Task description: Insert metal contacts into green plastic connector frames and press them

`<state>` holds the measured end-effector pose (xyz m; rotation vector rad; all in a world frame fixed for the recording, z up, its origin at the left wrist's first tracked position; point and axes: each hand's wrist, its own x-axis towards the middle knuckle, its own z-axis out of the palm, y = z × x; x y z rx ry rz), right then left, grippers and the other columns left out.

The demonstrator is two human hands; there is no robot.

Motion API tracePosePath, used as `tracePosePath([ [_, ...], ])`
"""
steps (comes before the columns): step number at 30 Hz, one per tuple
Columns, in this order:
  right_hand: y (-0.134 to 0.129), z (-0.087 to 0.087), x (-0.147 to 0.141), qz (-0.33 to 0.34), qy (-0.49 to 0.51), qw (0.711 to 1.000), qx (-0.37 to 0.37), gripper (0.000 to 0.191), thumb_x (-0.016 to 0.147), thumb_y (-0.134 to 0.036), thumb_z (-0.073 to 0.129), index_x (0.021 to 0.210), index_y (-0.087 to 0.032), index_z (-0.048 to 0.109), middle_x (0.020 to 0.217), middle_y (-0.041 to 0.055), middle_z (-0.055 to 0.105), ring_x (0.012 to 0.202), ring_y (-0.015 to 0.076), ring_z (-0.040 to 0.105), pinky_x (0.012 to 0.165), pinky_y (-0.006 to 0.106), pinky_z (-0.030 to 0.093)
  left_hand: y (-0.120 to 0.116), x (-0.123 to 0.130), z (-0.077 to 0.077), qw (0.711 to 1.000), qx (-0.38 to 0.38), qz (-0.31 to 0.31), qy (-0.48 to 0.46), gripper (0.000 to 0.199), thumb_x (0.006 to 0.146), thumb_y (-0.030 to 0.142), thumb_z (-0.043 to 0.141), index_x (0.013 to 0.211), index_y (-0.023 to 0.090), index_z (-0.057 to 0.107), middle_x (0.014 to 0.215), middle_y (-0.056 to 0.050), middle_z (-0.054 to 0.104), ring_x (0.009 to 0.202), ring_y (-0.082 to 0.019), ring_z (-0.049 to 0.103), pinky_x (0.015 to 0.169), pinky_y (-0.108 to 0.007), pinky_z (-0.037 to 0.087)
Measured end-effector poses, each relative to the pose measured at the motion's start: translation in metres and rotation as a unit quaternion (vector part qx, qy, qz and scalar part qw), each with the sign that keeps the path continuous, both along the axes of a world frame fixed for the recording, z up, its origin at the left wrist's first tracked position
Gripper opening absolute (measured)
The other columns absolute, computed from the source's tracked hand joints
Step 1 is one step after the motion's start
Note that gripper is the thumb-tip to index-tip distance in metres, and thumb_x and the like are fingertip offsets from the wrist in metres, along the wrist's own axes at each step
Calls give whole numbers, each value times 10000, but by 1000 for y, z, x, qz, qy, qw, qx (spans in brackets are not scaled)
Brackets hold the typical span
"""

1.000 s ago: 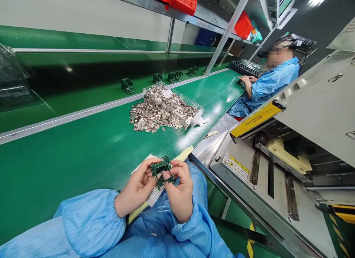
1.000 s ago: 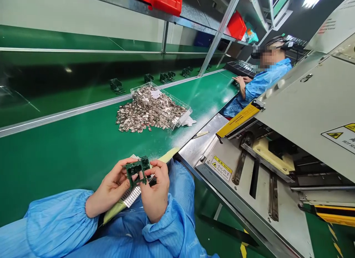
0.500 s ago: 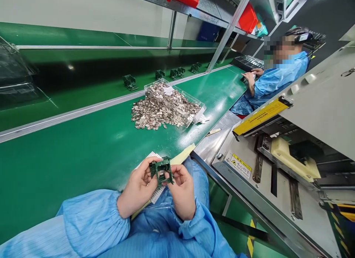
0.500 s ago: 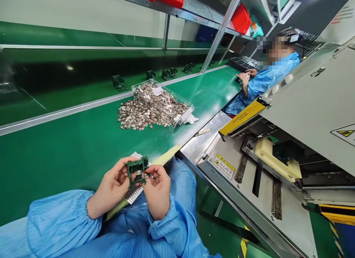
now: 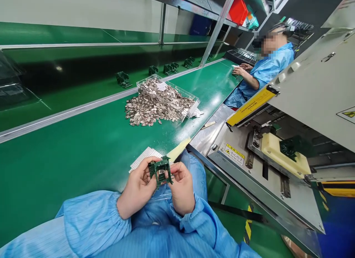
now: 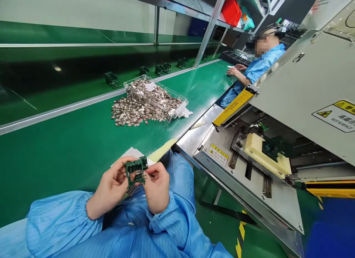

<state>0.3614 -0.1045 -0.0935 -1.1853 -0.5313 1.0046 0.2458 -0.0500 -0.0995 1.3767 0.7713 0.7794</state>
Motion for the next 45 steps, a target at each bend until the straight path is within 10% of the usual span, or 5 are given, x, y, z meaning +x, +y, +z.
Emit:
tracePosePath([
  [10,-37,-17,2,-41,5,998,-37,265,692,-325,757,724,-181,537,695,-10,544,633,124,508,571,229,443,-18,3,5,998,-16,-35,40,360,723,198,646,1065,172,537,810,-16,623,636,-134,609,583,-232,538],
  [21,-1,-70,28,-17,-113,991,-67,454,777,-608,602,807,-155,593,666,20,588,619,143,538,583,253,440,43,40,-3,995,17,85,-58,405,671,300,731,975,157,505,841,-22,643,749,-132,625,670,-217,526],
  [36,-3,-103,32,-45,-304,951,22,275,955,-366,436,802,-174,562,659,4,526,618,144,499,592,260,388,41,46,-20,989,72,127,27,382,734,205,620,1097,179,504,859,-9,620,729,-116,602,625,-187,477],
  [45,-9,-89,40,-16,-393,918,46,208,946,-272,459,798,-173,566,662,8,536,610,148,505,585,268,386,39,46,-19,986,92,124,57,372,750,201,599,1111,189,510,770,16,601,666,-114,594,609,-194,470],
])
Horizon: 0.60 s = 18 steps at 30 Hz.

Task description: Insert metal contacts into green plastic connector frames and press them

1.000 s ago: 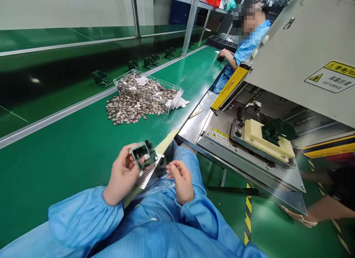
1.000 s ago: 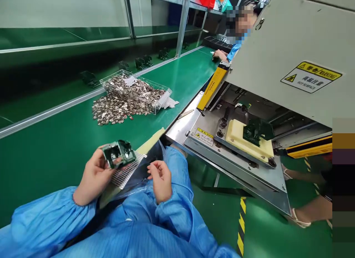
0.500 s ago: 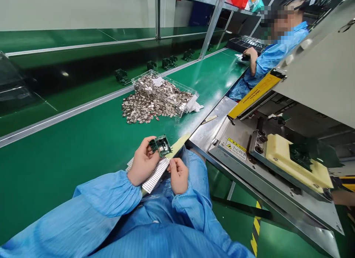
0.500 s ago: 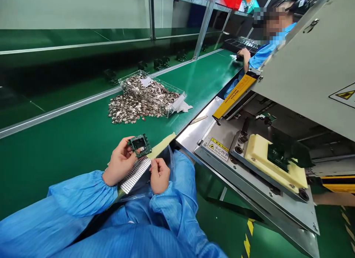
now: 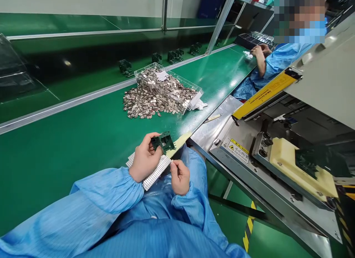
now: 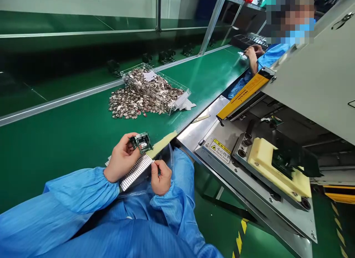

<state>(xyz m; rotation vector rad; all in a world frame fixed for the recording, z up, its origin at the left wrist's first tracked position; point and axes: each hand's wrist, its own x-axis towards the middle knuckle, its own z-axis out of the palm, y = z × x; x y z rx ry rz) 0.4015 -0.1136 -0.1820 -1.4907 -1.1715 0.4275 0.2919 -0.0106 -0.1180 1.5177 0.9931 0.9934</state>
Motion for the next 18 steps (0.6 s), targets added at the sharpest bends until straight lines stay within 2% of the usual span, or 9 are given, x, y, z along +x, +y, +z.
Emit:
tracePosePath([
  [3,0,10,3,11,-31,999,-2,186,944,-246,462,824,-168,580,714,31,564,665,165,523,625,285,393,-1,1,1,1000,1,-4,6,373,752,194,598,1114,189,509,753,21,601,639,-108,585,579,-183,460],
  [6,1,22,14,54,-107,993,-10,195,954,-240,442,837,-166,579,740,50,567,699,185,524,647,304,397,-2,1,2,1000,4,-9,6,369,749,182,598,1108,188,511,754,23,608,632,-105,588,557,-173,452],
  [10,5,35,30,131,-248,958,-61,239,978,-247,378,873,-163,576,791,88,578,745,215,523,674,326,413,-2,1,1,1000,10,-18,6,371,750,170,593,1112,191,513,762,23,614,634,-104,591,559,-172,453],
  [13,7,40,35,147,-321,930,-99,279,980,-251,344,873,-160,584,819,111,576,764,235,507,690,347,415,-2,1,2,1000,11,-19,10,377,746,169,599,1113,191,518,735,30,603,608,-102,575,548,-173,446],
  [15,7,42,36,149,-333,924,-111,288,977,-247,336,867,-160,588,815,114,574,759,237,500,687,351,410,-2,1,2,1000,11,-19,11,378,740,166,600,1109,190,522,739,29,607,610,-103,578,547,-173,447],
  [18,7,43,36,161,-277,942,-102,255,971,-256,364,881,-164,584,805,97,582,743,218,512,677,333,408,-2,1,2,1000,11,-20,12,369,744,165,594,1105,193,524,765,22,620,637,-107,596,556,-171,456],
])
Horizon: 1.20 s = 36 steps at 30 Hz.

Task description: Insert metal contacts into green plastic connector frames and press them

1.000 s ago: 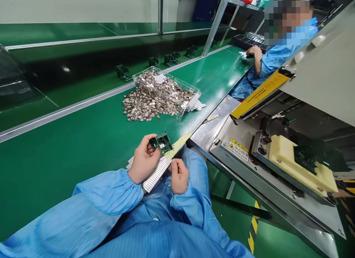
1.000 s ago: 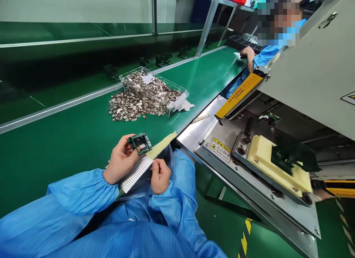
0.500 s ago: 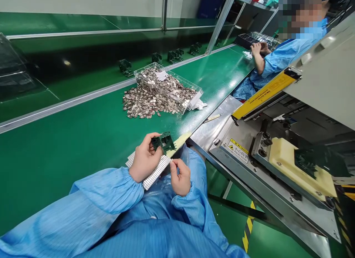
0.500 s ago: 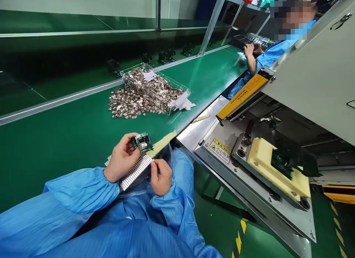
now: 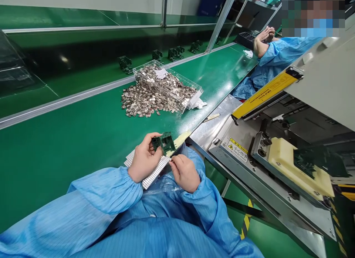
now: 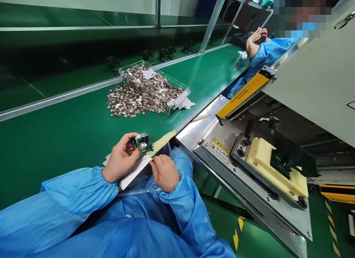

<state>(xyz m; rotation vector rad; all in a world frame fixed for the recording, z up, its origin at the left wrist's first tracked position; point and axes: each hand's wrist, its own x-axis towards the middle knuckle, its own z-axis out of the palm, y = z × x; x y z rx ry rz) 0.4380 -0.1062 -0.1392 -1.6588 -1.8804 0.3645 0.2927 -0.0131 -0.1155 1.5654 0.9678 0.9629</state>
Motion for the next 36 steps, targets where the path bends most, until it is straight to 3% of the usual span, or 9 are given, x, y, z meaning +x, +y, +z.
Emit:
tracePosePath([
  [4,1,-2,0,-20,171,985,-17,209,949,-296,436,852,-175,576,715,29,550,641,162,495,602,281,381,0,0,-2,1000,1,-4,-4,363,757,175,590,1113,197,522,805,9,634,676,-114,612,585,-178,474],
  [9,7,-7,0,-42,354,930,-87,301,907,-428,504,768,-167,562,608,-27,442,567,123,387,538,251,304,0,-1,-1,1000,5,-8,0,354,767,182,591,1114,191,523,764,13,620,627,-105,591,540,-167,455],
  [17,12,-10,2,-29,436,891,-128,401,848,-558,559,760,-167,590,595,-13,508,556,125,444,542,246,366,-1,-1,-1,1000,3,-12,-5,356,780,188,583,1129,199,514,801,3,636,665,-116,611,569,-179,471],
  [26,8,-32,-7,-34,549,827,-116,402,804,-579,607,776,-179,582,587,-12,505,555,135,456,573,272,391,0,-1,-1,1000,-7,3,-12,365,768,203,595,1125,194,518,798,4,626,671,-113,605,573,-181,474],
  [29,4,-28,-12,-34,589,799,-118,409,792,-591,606,768,-186,553,559,-22,457,543,138,436,569,283,381,1,2,2,999,-32,16,-40,386,744,232,625,1109,189,510,847,-7,632,733,-127,627,599,-189,502],
  [33,-2,-9,-17,-30,620,774,-127,409,786,-595,608,767,-193,536,565,-21,427,540,145,426,580,307,397,14,-9,7,989,-117,25,-92,504,687,347,680,1109,175,464,869,-31,641,761,-178,657,617,-267,557],
  [36,-6,5,-20,-24,656,741,-143,422,756,-600,646,760,-192,538,565,-21,423,525,141,415,570,311,403,33,-44,8,996,-63,68,-9,493,675,358,672,1095,170,497,897,-33,650,780,-180,650,685,-292,547],
])
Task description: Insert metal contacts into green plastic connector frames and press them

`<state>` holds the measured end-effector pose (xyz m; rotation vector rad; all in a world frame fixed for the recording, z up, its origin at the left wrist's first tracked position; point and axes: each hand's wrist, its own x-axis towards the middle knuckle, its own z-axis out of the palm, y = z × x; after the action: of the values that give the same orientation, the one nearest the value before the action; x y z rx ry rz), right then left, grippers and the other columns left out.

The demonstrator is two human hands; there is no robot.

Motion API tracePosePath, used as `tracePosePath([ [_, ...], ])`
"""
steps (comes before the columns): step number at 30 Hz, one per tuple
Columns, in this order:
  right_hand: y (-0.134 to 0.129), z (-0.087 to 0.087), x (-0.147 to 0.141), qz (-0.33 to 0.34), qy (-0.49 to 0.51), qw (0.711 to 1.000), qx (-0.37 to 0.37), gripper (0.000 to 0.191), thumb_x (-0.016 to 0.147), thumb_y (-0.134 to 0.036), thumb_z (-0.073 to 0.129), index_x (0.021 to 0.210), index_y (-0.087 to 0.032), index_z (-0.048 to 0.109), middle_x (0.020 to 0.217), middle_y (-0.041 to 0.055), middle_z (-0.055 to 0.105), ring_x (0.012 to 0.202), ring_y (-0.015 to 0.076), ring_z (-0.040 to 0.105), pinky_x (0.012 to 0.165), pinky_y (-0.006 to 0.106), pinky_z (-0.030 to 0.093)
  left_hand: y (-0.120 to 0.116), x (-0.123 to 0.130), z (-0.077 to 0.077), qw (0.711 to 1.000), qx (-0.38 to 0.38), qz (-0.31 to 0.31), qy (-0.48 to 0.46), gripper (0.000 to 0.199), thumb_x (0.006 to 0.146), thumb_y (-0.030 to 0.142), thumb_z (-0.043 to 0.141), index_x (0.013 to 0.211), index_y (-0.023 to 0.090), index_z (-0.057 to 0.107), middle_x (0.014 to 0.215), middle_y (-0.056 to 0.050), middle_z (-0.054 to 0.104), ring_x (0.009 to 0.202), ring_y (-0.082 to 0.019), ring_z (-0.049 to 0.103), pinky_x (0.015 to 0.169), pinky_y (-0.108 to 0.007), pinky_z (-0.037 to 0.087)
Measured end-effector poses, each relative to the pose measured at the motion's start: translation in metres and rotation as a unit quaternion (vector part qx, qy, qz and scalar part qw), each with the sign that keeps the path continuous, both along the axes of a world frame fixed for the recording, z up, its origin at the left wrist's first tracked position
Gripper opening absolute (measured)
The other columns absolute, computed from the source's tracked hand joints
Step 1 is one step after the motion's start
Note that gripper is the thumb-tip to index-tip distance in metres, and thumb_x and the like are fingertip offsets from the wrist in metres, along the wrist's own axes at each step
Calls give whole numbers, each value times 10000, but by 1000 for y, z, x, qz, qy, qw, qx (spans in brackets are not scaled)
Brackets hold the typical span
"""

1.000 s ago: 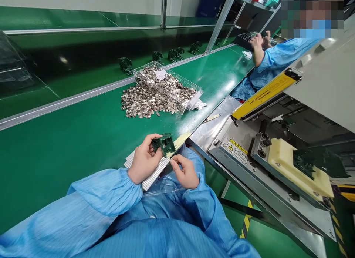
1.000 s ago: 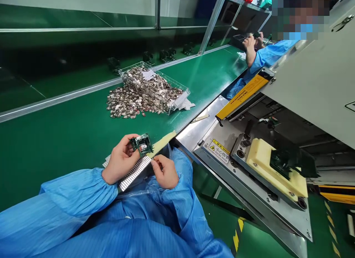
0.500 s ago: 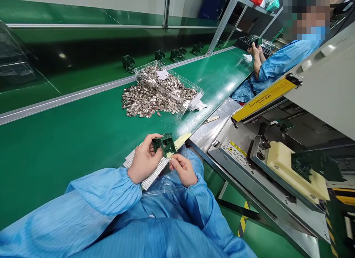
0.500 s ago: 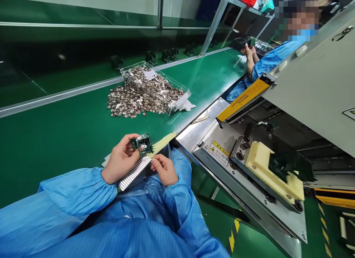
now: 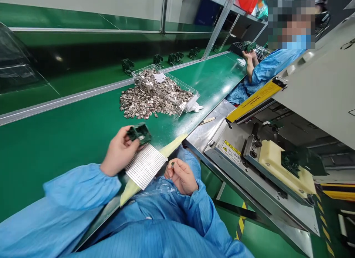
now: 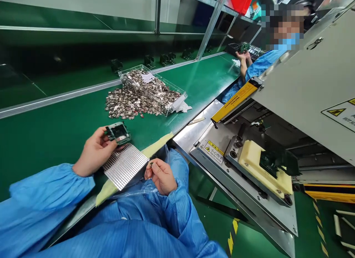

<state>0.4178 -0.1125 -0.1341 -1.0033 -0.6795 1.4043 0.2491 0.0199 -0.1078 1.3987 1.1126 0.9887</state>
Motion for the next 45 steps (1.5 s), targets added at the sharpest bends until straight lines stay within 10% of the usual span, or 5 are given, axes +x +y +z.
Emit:
tracePosePath([
  [9,-8,17,-21,43,97,994,11,377,763,-536,704,742,-187,563,533,-38,399,485,109,358,526,276,349,19,-116,-2,908,118,89,393,324,784,447,636,1014,228,573,825,-11,560,989,-289,526,922,-530,445],
  [14,-13,18,-31,54,57,997,22,343,745,-498,742,740,-173,631,497,-42,455,457,97,387,502,252,333,-33,-111,10,864,336,169,335,622,744,383,721,1307,324,464,1178,-65,568,1177,-345,479,1010,-558,383],
  [19,-20,35,-35,149,-68,986,38,275,778,-436,719,734,-167,682,589,-7,571,492,104,472,510,248,383,-78,-64,36,876,365,-278,147,426,862,184,587,1269,304,551,1018,-70,645,906,-201,630,753,-273,529],
  [23,-30,38,-37,165,-75,983,35,282,786,-439,710,711,-167,690,563,-4,587,486,105,500,507,241,408,-77,-43,38,867,307,-389,53,342,872,124,563,1181,259,622,902,-64,648,761,-152,634,657,-222,517],
  [45,-34,18,-59,87,102,989,-60,351,739,-485,760,797,-142,711,574,10,657,472,78,574,463,171,443,-92,-42,20,839,487,-218,109,182,862,59,498,994,70,621,772,-96,606,687,-163,558,587,-268,491],
])
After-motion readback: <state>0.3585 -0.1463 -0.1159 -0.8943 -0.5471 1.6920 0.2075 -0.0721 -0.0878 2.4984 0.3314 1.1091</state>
